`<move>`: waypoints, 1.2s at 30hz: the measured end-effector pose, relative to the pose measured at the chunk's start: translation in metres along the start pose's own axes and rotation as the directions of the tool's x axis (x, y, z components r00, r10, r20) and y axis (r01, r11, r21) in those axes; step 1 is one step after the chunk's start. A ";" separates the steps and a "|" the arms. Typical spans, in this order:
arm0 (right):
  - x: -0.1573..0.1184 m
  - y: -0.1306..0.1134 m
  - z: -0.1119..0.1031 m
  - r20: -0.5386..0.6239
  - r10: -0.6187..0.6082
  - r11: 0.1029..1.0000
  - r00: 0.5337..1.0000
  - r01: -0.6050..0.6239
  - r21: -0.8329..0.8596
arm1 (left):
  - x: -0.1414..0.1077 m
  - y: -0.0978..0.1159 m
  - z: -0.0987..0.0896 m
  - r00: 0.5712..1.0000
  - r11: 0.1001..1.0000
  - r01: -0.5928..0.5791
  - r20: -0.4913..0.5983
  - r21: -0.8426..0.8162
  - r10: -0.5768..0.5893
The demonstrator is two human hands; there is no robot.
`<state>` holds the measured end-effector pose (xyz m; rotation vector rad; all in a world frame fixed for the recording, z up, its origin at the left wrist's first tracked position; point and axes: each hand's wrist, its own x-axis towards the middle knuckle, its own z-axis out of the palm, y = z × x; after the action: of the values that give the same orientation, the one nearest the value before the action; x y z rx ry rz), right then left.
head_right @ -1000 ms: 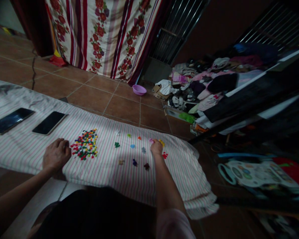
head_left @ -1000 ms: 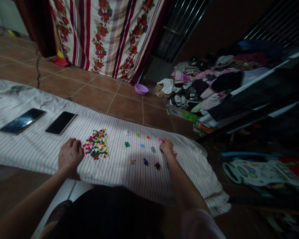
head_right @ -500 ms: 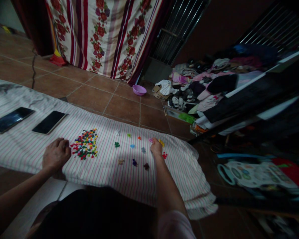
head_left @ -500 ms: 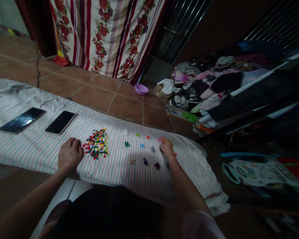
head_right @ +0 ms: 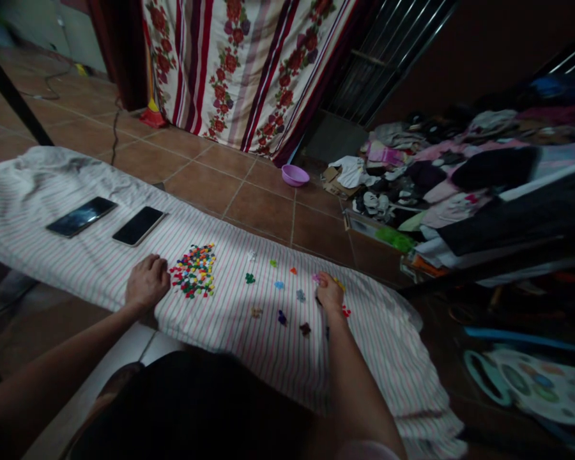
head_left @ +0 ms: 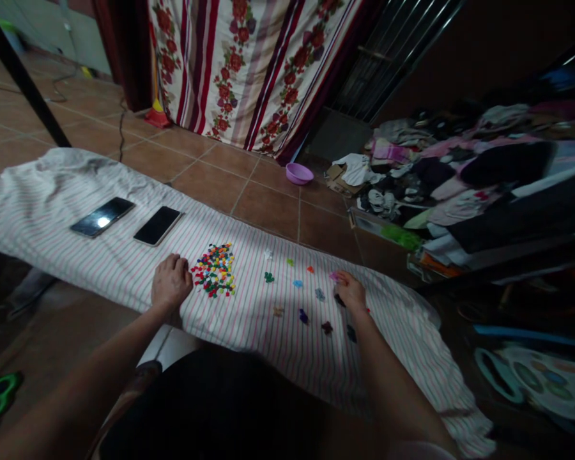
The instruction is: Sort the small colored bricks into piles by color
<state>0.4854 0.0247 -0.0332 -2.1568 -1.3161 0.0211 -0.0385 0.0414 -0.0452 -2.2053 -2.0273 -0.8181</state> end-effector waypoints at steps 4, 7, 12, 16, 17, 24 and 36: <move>0.000 -0.024 -0.001 0.044 0.039 0.999 0.998 -0.039 0.014 | 0.000 0.000 0.000 1.000 1.000 -0.004 -0.006 0.018 0.004; -0.003 -0.054 0.006 0.073 -0.037 0.997 0.997 0.032 0.066 | 0.000 0.001 -0.001 1.000 1.000 0.007 0.004 0.008 -0.007; -0.023 -0.119 0.028 0.148 -0.249 0.957 0.957 0.219 0.190 | 0.000 0.002 -0.001 1.000 0.999 0.007 0.002 -0.037 -0.007; -0.051 -0.168 0.051 0.221 -0.411 0.889 0.885 0.336 0.310 | 0.000 0.003 -0.003 1.000 1.000 0.015 -0.004 -0.015 -0.015; -0.059 -0.179 0.057 0.242 -0.447 0.871 0.861 0.358 0.336 | 0.000 0.004 -0.003 1.000 1.000 0.017 -0.005 -0.010 -0.017; -0.102 -0.240 0.095 0.345 -0.584 0.801 0.735 0.451 0.394 | 0.000 0.004 -0.004 1.000 1.000 0.024 0.006 0.002 -0.024; -0.118 -0.276 0.119 0.483 -0.518 0.850 0.706 0.487 0.200 | 0.001 0.002 -0.002 1.000 1.000 0.014 0.013 0.002 -0.014</move>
<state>0.1664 0.0758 -0.0257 -1.7187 -2.1615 0.4515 -0.0373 0.0409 -0.0425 -2.2037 -2.0512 -0.8046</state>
